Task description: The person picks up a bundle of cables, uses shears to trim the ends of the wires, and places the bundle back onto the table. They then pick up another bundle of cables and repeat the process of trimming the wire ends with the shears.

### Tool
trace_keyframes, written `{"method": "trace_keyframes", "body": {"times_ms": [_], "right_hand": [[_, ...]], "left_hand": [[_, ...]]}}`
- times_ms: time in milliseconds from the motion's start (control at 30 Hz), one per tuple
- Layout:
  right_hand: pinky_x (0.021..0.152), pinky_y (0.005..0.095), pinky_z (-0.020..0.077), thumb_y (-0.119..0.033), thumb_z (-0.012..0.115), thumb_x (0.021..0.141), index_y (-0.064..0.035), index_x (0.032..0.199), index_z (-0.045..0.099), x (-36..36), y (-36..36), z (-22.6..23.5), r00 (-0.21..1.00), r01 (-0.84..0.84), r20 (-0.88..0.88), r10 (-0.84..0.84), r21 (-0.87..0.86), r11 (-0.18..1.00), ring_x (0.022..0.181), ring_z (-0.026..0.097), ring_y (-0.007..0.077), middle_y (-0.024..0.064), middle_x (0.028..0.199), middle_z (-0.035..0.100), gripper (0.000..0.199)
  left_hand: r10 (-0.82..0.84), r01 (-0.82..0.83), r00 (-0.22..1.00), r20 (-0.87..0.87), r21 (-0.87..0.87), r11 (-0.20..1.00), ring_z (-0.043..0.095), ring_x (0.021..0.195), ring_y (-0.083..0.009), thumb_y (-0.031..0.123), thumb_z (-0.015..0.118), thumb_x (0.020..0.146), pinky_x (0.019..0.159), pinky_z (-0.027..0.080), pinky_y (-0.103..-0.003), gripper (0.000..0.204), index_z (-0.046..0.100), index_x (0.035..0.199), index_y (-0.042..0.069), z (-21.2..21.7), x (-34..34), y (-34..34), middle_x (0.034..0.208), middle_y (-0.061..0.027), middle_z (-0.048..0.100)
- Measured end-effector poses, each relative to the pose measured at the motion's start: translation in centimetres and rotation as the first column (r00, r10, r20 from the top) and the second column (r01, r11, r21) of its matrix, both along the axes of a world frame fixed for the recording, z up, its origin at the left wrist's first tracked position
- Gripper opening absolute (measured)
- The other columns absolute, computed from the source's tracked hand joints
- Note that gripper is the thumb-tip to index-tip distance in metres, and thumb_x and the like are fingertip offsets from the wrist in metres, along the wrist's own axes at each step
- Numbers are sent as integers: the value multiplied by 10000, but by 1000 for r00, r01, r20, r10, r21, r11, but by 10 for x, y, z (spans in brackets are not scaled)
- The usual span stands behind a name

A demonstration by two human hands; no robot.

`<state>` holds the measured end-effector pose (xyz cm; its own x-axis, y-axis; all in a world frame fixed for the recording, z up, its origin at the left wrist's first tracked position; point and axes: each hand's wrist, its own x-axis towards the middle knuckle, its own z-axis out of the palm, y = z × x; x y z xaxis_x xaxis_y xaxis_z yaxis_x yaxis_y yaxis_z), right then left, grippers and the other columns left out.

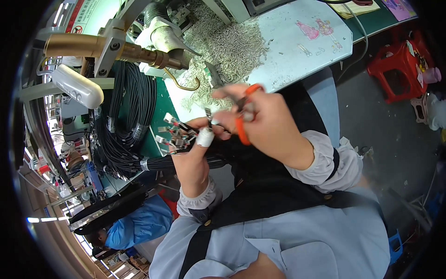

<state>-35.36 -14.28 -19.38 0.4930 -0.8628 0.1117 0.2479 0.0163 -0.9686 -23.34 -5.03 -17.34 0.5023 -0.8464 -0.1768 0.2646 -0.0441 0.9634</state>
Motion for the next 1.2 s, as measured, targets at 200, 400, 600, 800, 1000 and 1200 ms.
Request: {"method": "trace_keyframes", "body": {"times_ms": [200,400,600,800,1000,1200], "right_hand": [[401,171,309,-24,503,819,12,1049,562,-14,-16,7,931,305,-121,-343,-256,918,413,403,32,-22,505,457,240],[397,172,315,-30,565,800,17,985,589,-20,-13,45,961,-241,-69,269,269,932,414,409,32,-10,512,476,192],[432,185,379,-35,611,773,12,801,567,-2,-5,29,952,-231,-189,241,72,970,472,491,51,44,584,561,71],[454,220,416,19,646,693,-14,855,594,6,0,5,935,23,-227,-273,-730,683,537,575,129,91,684,611,173],[475,255,442,49,651,612,-30,908,615,-5,18,25,925,-182,-282,-255,-917,354,582,606,215,125,786,635,309],[475,242,460,40,655,624,-26,886,620,-5,4,7,943,-221,-301,-143,-886,408,566,613,210,126,784,641,273]], "left_hand": [[-26,33,995,97,-67,997,582,668,-190,5,549,783,684,475,-298,251,534,1026,-56,-5,9,3,759,-124,592],[-335,337,925,-181,-21,941,589,685,-173,-16,542,795,605,477,-258,236,542,1029,-46,-8,11,5,785,-118,597],[-306,314,938,-160,22,949,593,676,-171,-2,540,799,582,481,-259,186,535,982,-37,0,3,-3,796,-119,592],[-201,168,930,-308,-129,977,589,645,-165,10,532,805,572,485,-259,154,525,953,-31,-5,7,-3,784,-114,589],[-299,284,906,-301,-93,954,575,656,-153,15,564,762,566,473,-248,198,530,954,-20,-17,10,10,774,-81,582],[-266,273,960,-85,82,959,540,626,-108,38,580,749,560,429,-205,181,562,919,-20,-19,7,14,743,-43,580]]}}
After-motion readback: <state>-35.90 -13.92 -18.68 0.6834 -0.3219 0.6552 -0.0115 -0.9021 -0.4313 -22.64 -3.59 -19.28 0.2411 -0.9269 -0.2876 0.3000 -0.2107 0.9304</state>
